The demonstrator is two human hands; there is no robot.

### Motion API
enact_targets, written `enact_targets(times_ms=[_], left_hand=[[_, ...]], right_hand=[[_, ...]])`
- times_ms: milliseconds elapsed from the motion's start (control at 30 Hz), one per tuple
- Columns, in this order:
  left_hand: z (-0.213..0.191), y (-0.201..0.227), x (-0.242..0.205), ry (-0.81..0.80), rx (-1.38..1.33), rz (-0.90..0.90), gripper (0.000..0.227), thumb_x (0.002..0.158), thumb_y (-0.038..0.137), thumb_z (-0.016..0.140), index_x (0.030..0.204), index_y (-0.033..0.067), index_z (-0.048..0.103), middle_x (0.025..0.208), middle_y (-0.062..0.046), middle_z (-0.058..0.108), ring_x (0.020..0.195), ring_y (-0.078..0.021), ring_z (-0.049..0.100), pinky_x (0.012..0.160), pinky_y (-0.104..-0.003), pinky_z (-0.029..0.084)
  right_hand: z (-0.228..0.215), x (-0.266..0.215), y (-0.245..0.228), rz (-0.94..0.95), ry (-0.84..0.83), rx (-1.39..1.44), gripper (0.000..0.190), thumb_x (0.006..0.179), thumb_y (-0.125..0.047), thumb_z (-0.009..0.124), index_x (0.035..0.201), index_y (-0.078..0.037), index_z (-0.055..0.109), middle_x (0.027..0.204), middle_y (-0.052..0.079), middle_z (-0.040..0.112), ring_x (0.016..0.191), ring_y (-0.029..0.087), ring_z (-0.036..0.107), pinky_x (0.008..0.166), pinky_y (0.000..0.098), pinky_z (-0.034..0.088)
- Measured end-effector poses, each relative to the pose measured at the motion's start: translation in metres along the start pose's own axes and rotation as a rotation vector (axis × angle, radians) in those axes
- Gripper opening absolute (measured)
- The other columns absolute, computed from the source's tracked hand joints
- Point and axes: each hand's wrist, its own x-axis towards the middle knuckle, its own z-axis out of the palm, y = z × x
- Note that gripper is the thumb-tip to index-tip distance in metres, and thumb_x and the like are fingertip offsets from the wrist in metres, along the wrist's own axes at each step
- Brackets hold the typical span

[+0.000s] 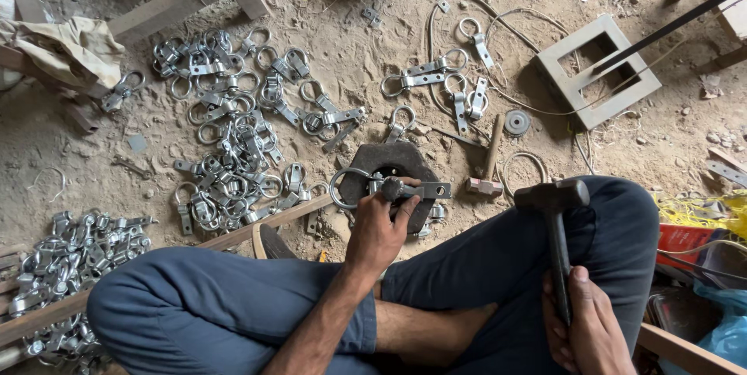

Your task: The person sits on the floor and uses a hammer to strike metal parts placed on a small anvil. They repeatedly pick up metal pieces, position them on the anvil, and hit them with the hammer to shape or assemble them.

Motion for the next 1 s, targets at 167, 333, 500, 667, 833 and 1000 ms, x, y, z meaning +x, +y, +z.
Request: enact_targets(times_ms=[167,333,500,667,833,1000], left_hand=[[-0.001,0.005,0.002,-0.006,0.015,0.006,0.022,0.101,0.022,0.065,0.117,0.0076,0.068,0.095,-0.012,0.079,0.084,-0.0247,0.078,0.069,-0.038,0.061],[0.0,0.006,0.003,-0.024,0.045,0.015,0.022,0.101,0.021,0.065,0.116,0.0056,0.069,0.095,-0.013,0.078,0.082,-0.0252,0.078,0.069,-0.039,0.061],[0.0,0.011,0.007,-0.034,0.098,0.049,0.021,0.099,0.017,0.067,0.113,0.0022,0.069,0.097,-0.016,0.075,0.084,-0.029,0.077,0.071,-0.042,0.062],[-0.003,0.013,0.01,-0.039,0.158,0.187,0.021,0.095,0.011,0.069,0.112,-0.0002,0.069,0.102,-0.019,0.075,0.092,-0.0348,0.074,0.077,-0.045,0.061],[0.014,0.005,0.013,-0.102,0.227,0.138,0.025,0.097,0.014,0.067,0.12,0.003,0.069,0.107,-0.017,0.076,0.094,-0.0302,0.076,0.076,-0.037,0.065],[0.022,0.0,0.01,0.009,0.341,0.283,0.024,0.103,0.014,0.062,0.119,-0.0014,0.068,0.102,-0.021,0.076,0.09,-0.0303,0.076,0.068,-0.034,0.065]], right_hand=[[-0.004,0.006,0.007,-0.001,-0.038,0.048,0.063,0.104,-0.059,0.029,0.095,-0.001,0.051,0.045,0.008,0.032,0.027,0.018,0.023,0.024,0.0342,0.022],[-0.006,0.006,0.009,-0.008,-0.031,0.04,0.064,0.105,-0.059,0.029,0.096,0.0,0.052,0.046,0.007,0.032,0.028,0.017,0.023,0.025,0.0337,0.022],[-0.006,0.008,0.008,-0.025,-0.026,-0.006,0.066,0.104,-0.062,0.028,0.095,-0.001,0.053,0.045,0.007,0.032,0.028,0.018,0.024,0.025,0.0346,0.022],[-0.004,0.011,0.014,0.023,0.116,0.053,0.059,0.106,-0.057,0.034,0.096,-0.004,0.059,0.044,0.01,0.037,0.03,0.02,0.028,0.031,0.0332,0.021],[0.001,0.011,0.013,0.074,0.241,0.073,0.052,0.108,-0.053,0.038,0.101,-0.008,0.063,0.046,0.011,0.038,0.032,0.02,0.026,0.033,0.0334,0.021],[-0.007,0.016,0.011,-0.004,0.039,0.032,0.061,0.107,-0.057,0.033,0.098,-0.001,0.057,0.045,0.009,0.034,0.028,0.02,0.026,0.028,0.0341,0.021]])
